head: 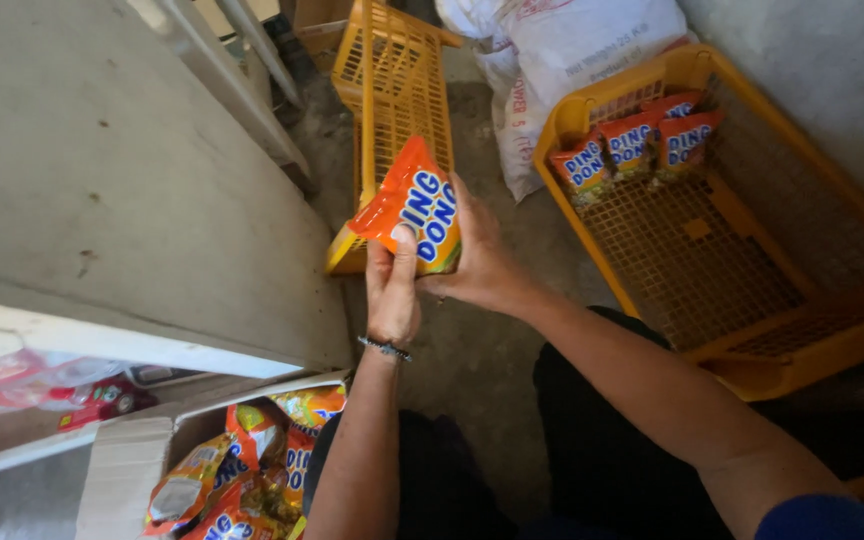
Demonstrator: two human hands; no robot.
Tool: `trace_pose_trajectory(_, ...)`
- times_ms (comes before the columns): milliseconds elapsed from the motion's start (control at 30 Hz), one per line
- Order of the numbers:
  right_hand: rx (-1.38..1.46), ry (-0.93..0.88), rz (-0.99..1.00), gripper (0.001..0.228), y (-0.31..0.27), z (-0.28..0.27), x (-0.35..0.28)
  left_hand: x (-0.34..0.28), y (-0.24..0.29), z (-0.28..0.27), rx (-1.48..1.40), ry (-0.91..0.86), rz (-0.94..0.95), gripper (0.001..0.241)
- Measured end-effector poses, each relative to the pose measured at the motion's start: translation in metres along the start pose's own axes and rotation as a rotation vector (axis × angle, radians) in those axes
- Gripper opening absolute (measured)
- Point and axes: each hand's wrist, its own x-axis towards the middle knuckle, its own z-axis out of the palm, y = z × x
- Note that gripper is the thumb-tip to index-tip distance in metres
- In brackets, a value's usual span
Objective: Restocking individual snack bags from a cardboard box into a plastic crate for organization.
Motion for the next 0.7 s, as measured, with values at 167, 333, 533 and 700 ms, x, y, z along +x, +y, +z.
trace_pose_trajectory(167,0.004,0.07,-0.018,0.129,0.028,0.018,-0.008,0.004,-0.007,-0.003,0.049,0.057,0.037,0.046)
trace_pose_trajectory(333,0.043,0.103,0.004,0.13,0.019,0.025,-0.007,-0.002,0.008,0.006,0.056,0.109,0.0,0.041)
trace_pose_trajectory(533,0.025,0.099,0.036,0.139,0.012,0.025,-0.009,-0.003,0.005,0.004,0.043,0.142,0.017,0.043)
trace_pose_trajectory(700,0.06,0.132,0.091,0.129,0.013,0.014,0.0,-0.002,0.023,0.024,-0.046,-0.036,0.043,0.058)
